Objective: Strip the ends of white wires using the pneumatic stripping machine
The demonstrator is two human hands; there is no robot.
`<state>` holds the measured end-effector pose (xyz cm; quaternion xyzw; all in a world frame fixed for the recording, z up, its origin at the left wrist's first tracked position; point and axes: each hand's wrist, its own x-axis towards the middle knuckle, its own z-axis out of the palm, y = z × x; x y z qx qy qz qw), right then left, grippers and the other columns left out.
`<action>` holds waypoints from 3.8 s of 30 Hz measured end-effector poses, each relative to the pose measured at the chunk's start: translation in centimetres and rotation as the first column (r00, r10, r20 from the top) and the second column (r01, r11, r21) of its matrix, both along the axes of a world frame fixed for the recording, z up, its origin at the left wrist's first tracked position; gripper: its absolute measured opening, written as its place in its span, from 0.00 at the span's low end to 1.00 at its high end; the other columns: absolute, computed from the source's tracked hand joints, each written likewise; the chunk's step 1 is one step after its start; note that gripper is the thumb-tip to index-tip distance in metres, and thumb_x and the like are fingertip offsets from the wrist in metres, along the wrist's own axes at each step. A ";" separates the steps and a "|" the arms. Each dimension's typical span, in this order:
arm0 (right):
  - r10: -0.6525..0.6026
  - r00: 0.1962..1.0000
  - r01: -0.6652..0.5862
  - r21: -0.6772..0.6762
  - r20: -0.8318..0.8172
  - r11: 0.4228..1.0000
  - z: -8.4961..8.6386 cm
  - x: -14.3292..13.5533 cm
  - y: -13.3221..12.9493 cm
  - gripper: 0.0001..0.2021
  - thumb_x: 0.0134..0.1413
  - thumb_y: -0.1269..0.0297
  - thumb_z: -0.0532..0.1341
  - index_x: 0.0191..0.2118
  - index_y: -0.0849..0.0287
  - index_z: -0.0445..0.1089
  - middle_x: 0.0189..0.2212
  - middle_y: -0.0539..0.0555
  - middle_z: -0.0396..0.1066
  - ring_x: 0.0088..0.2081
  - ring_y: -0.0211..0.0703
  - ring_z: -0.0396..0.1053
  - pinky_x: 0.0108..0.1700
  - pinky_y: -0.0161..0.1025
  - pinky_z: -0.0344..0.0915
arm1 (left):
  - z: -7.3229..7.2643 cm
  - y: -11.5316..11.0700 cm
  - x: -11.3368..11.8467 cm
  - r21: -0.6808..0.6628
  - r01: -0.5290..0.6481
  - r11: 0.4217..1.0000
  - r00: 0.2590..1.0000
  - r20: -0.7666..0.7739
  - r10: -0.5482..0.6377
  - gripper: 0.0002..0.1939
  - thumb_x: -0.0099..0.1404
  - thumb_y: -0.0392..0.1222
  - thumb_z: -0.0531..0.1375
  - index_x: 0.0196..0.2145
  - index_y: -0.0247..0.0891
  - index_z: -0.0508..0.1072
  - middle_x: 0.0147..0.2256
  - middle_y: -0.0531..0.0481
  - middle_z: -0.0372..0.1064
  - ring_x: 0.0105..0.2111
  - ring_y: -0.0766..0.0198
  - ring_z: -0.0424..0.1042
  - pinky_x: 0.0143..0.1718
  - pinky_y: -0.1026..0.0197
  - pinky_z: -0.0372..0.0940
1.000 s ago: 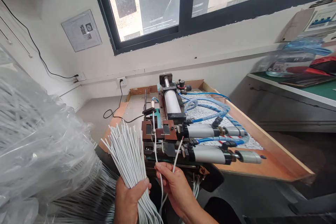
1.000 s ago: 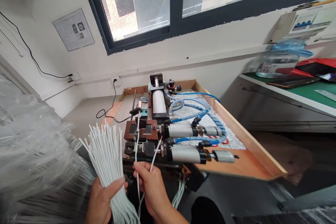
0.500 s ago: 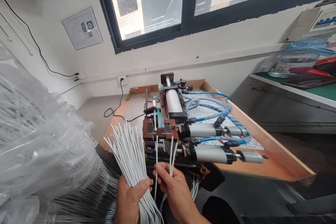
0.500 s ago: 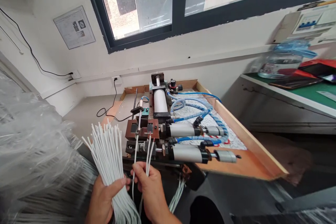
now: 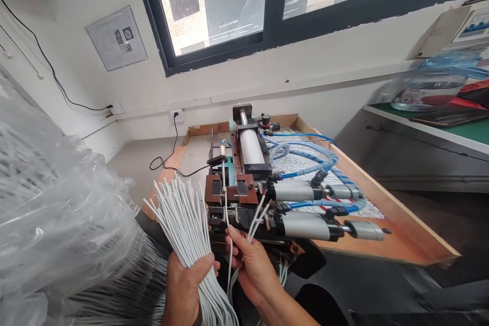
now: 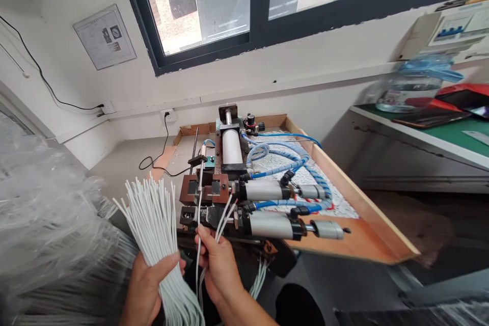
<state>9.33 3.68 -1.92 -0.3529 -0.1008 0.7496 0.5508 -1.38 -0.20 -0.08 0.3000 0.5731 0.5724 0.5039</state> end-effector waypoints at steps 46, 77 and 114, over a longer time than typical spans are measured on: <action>0.002 0.958 -0.038 0.120 0.288 0.992 -0.1 0.7 -1.5 0.14 0.35 0.59 0.64 0.16 0.63 0.63 0.11 0.44 0.55 0.15 0.28 0.46 0.19 0.30 0.42 | 0.4 -0.1 0.5 -0.021 0.027 0.999 0.999 0.042 -0.026 0.04 0.42 0.32 0.62 0.20 0.31 0.69 0.17 0.49 0.70 0.20 0.59 0.69 0.25 0.59 0.63; 0.158 0.974 -0.181 0.139 0.163 0.974 0.2 0.2 -0.9 0.12 0.36 0.58 0.64 0.23 0.64 0.68 0.14 0.44 0.56 0.17 0.30 0.51 0.21 0.30 0.50 | 0.2 0.1 0.3 0.020 0.045 0.999 0.999 0.020 -0.046 0.06 0.43 0.31 0.62 0.23 0.34 0.69 0.17 0.54 0.67 0.18 0.64 0.66 0.21 0.62 0.62; -0.068 0.951 0.018 0.166 0.301 0.986 -0.4 0.1 -1.7 0.12 0.34 0.58 0.65 0.22 0.64 0.69 0.16 0.48 0.62 0.17 0.31 0.51 0.20 0.32 0.46 | 0.0 -0.1 0.0 -0.002 0.053 0.999 0.994 0.097 -0.052 0.05 0.43 0.31 0.62 0.23 0.32 0.70 0.18 0.51 0.70 0.21 0.61 0.69 0.25 0.60 0.63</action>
